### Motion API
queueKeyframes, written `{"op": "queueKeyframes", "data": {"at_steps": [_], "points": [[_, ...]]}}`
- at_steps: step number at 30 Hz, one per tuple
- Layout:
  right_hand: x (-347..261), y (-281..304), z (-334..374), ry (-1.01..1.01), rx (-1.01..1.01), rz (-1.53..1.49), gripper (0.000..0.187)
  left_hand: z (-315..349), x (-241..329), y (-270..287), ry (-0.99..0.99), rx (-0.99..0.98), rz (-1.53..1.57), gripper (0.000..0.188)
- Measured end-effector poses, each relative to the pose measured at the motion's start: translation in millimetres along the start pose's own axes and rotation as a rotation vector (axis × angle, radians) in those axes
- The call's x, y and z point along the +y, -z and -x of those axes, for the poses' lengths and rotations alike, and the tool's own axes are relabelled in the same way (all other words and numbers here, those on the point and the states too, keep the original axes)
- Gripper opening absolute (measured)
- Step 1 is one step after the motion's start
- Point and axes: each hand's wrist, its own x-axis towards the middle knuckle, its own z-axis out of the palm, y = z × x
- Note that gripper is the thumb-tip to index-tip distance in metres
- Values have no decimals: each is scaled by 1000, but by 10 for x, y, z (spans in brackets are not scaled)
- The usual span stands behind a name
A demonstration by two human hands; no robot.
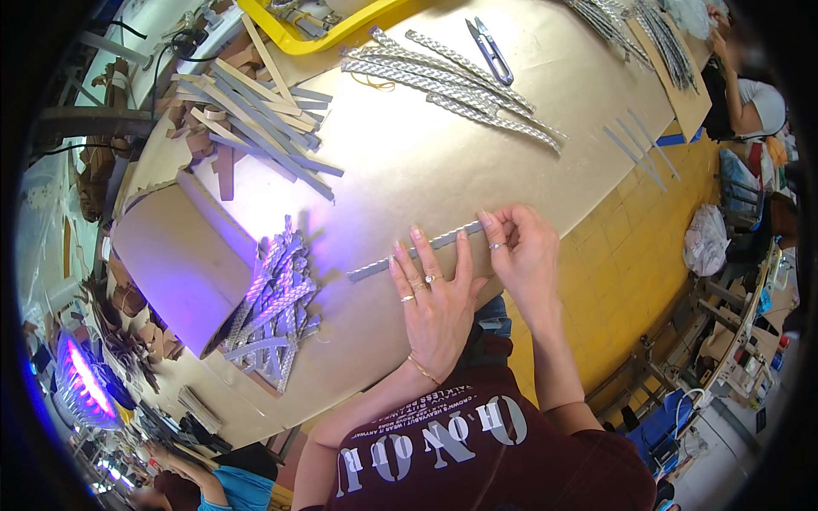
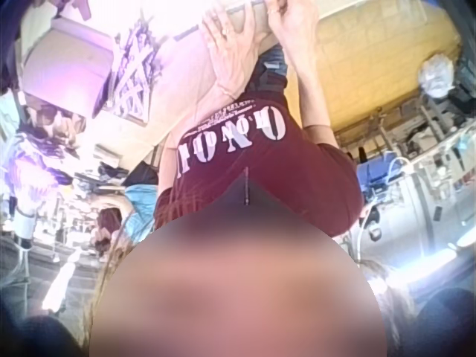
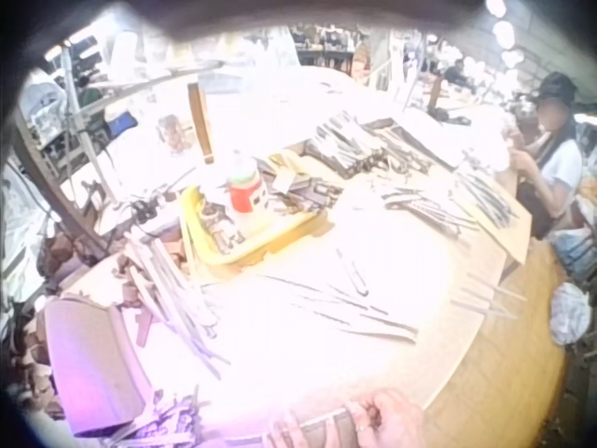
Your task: The person repeatedly picks up a braided cord and a flat strip, aligns them, and secures the strip to the cord by hand. The person then places the assembled piece on the table and repeats the process with additional cords and strips.
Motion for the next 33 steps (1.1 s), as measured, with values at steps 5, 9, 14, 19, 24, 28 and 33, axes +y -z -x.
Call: {"op": "queueKeyframes", "data": {"at_steps": [5,9,14,19,24,28,33], "points": [[7,-71,44,9,58,43,17,4,6,-2,2,0,5,61],[19,-117,62,-47,117,-61,19,5,0,-8,-2,19,10,61],[115,-192,40,-59,206,-91,23,19,-22,-35,-5,70,55,60],[183,-123,5,-71,227,-185,18,44,-187,13,12,116,178,59],[154,196,-175,8,165,-194,13,-51,-531,2,10,297,263,37],[37,293,-420,206,130,-29,13,80,-641,15,-74,254,368,19],[-180,80,-817,394,149,130,13,506,-866,311,-9,441,370,15]]}}
